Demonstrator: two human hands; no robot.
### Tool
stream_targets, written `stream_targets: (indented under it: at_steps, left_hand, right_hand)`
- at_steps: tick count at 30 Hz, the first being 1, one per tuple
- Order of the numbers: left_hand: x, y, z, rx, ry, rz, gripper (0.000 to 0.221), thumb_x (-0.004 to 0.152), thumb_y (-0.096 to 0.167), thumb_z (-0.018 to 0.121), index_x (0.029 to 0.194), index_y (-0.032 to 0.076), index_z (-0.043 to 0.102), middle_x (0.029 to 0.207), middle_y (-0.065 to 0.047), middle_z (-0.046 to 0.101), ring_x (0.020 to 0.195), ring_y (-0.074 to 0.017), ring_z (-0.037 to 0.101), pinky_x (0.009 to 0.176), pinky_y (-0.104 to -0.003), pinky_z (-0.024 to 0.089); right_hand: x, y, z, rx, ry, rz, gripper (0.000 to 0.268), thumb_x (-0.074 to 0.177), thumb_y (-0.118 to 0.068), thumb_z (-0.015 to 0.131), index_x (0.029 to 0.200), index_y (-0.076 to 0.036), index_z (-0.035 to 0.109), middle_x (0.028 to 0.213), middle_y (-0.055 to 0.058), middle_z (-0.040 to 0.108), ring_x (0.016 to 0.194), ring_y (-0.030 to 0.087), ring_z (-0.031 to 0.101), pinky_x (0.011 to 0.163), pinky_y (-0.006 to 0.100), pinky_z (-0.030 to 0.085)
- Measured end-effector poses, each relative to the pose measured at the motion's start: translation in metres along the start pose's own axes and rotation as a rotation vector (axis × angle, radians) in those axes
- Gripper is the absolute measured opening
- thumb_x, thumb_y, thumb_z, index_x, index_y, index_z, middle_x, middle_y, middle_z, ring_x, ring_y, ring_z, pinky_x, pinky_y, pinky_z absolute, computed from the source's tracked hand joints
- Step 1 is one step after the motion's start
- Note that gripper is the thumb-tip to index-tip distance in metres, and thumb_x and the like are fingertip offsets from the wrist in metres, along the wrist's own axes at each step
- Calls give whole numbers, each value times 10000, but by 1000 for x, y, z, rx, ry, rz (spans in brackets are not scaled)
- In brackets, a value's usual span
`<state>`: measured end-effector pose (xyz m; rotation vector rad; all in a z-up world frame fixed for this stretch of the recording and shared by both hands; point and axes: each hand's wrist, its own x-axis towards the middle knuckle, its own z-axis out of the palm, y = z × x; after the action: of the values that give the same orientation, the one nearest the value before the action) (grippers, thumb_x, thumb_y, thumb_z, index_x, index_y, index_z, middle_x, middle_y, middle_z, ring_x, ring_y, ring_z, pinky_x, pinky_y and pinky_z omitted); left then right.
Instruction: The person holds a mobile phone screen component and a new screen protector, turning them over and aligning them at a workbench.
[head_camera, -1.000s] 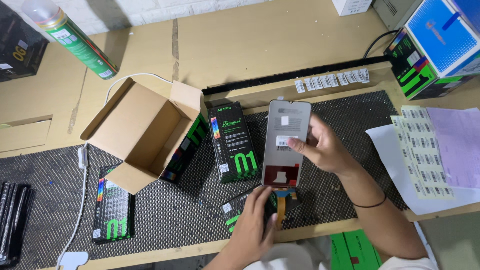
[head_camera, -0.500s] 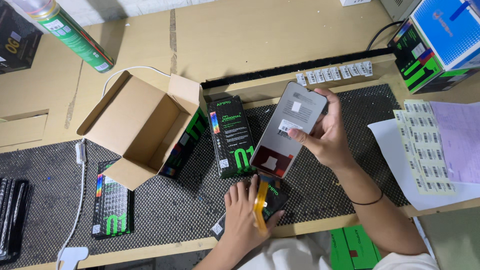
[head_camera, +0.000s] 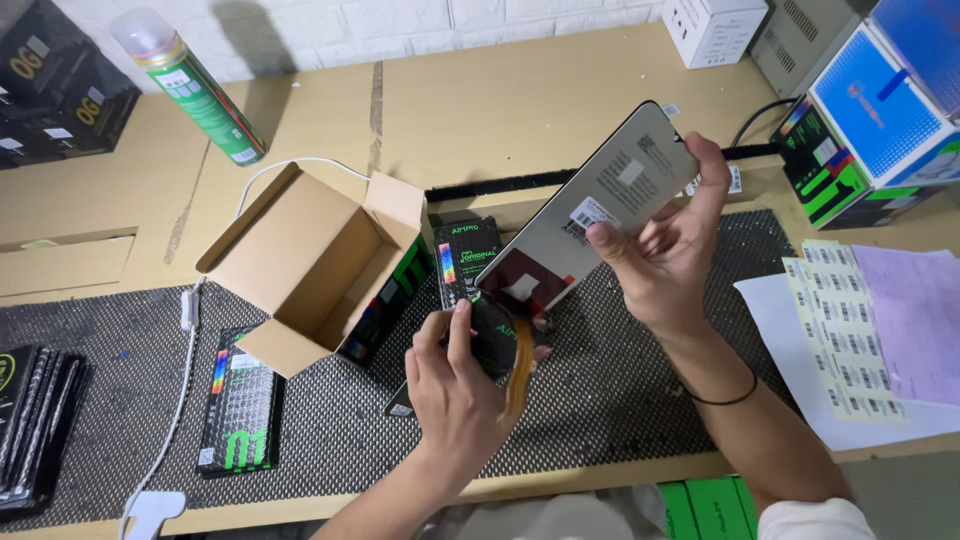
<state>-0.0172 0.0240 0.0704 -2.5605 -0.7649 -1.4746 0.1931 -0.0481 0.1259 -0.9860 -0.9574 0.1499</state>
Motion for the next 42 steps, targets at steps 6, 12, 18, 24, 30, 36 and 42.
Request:
stream_targets:
  at_steps: [6,12,18,24,30,36,42]
  left_hand:
    - [30,-6,13,35,85,-52,841,916,529,805,1432,3,400,1223,-255,543,1086,-356,628,801,-452,548]
    - [35,-17,30,24,85,-13,875,935,604,738,1465,34,338,1291,-243,492,1173,-359,576,865,-491,508]
    - [4,-27,55,24,144,-55,758,969,571,600,1442,30,358,1257,-238,485,1106,-367,569,840,-507,487]
    - [-7,-34,54,61,132,-77,786,964,579,618,1482,33,390,1263,-229,493,1105,-366,570,887,-511,468]
    - [-15,-31,47,94,89,-39,694,973,552,637,1450,87,443,1266,-200,488,1087,-322,599,908,-483,441]
    - [-3,-21,39,62,78,-133,954,910,696,686,1485,-9,399,1216,-206,507,1038,-330,571,849,-461,479]
    - [5,-38,36,1,137,-263,875,944,636,469,1518,-18,375,1272,-254,476,1123,-378,549,901,-525,488]
  right_hand:
    - [22,19,0,189,72,-235,901,922,83,786,1594,-253,289,1555,115,547,1157,274,660,981,350,600]
    - [27,17,9,84,33,-178,892,865,-35,833,1517,-250,265,1388,181,584,1067,278,666,782,295,576]
    - [24,13,8,-67,-59,-95,833,832,-86,841,1426,-208,270,1025,114,664,705,115,637,458,147,398]
    - [19,16,12,-62,-95,-108,873,829,2,829,1431,-213,235,979,92,639,664,100,596,469,161,405]
    - [18,22,0,-8,-197,-139,977,759,102,819,1475,-212,233,1292,189,544,1044,264,667,765,330,656]
    - [7,17,37,-59,-485,-97,616,974,-80,701,1419,-190,289,1152,148,616,888,208,733,707,252,667]
    - [-13,21,56,-288,-886,168,525,979,-302,634,1383,-30,436,1229,149,661,1018,211,733,867,328,648]
